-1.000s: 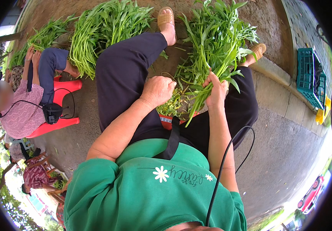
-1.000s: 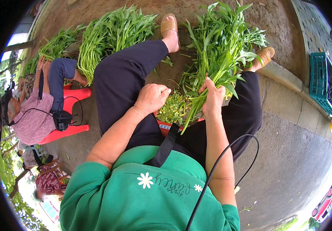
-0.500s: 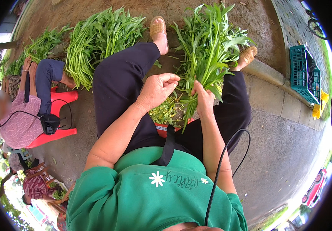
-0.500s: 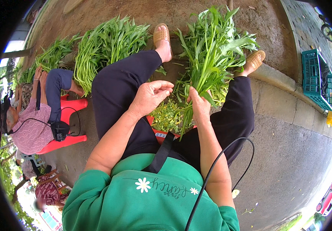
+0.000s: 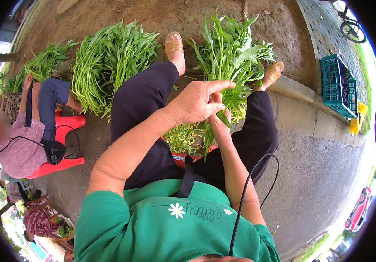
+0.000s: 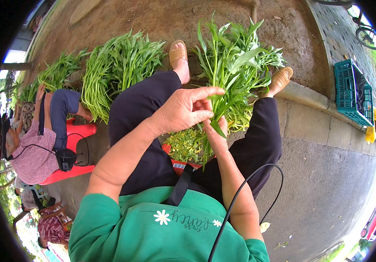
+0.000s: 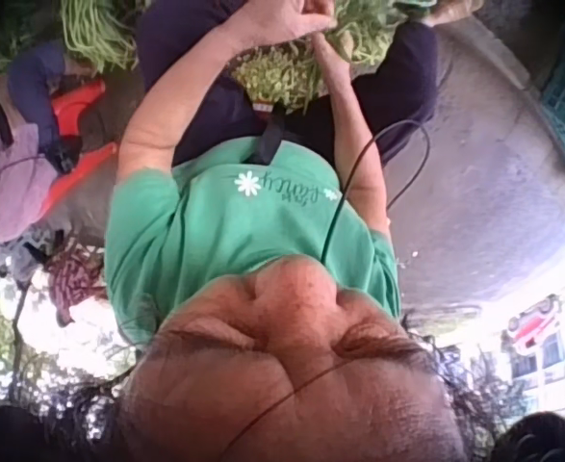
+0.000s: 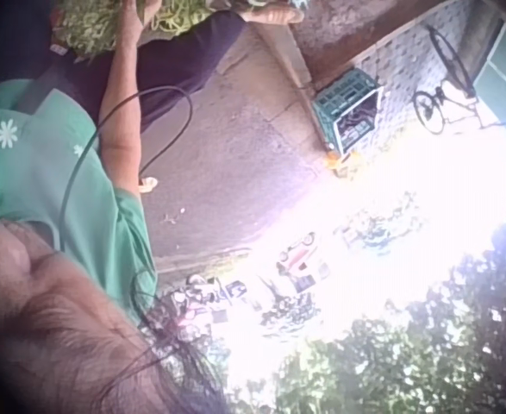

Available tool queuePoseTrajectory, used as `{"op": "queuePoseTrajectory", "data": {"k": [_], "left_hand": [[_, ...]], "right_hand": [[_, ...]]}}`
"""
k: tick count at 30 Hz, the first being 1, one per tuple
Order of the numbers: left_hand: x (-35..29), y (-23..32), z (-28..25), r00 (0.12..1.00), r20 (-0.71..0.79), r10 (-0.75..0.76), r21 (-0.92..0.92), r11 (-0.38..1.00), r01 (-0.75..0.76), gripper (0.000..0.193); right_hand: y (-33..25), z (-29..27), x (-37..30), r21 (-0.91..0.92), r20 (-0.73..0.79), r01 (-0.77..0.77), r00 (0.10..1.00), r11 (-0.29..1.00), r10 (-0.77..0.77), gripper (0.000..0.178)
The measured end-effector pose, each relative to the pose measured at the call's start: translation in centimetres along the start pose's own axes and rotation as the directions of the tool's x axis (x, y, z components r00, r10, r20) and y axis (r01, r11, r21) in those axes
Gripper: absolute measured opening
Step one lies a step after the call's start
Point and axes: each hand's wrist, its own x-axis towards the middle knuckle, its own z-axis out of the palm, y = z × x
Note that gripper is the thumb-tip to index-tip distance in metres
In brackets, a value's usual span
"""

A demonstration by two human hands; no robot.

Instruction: The person plucks leaves from green vegetable stalks while sitting on a low stool outdoors.

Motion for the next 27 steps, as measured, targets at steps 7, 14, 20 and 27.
{"op": "queuePoseTrajectory", "data": {"k": [7,14,20,27], "left_hand": [[-2.7,-1.9,0.6,0.977,-0.134,-0.169,-0.380,0.919,0.107,0.026],[-5.2,-3.8,1.8,0.910,-0.210,-0.357,-0.561,0.807,0.187,0.024],[-5.8,-3.9,1.9,0.901,-0.224,-0.371,-0.655,0.742,0.143,0.041],[-6.4,-5.5,1.9,0.876,-0.136,-0.462,-0.657,0.704,0.269,0.028]], "right_hand": [[-0.6,0.4,-0.3,0.001,-0.074,-0.034,0.997,0.999,0.034,0.016],[-0.8,0.6,-0.4,-0.065,-0.081,-0.037,0.996,0.997,0.032,0.017],[-0.1,-0.1,-0.3,-0.068,-0.087,-0.061,0.995,0.996,0.055,0.020],[-0.4,0.0,-0.4,-0.009,-0.065,-0.018,0.998,1.000,0.018,0.018]]}}
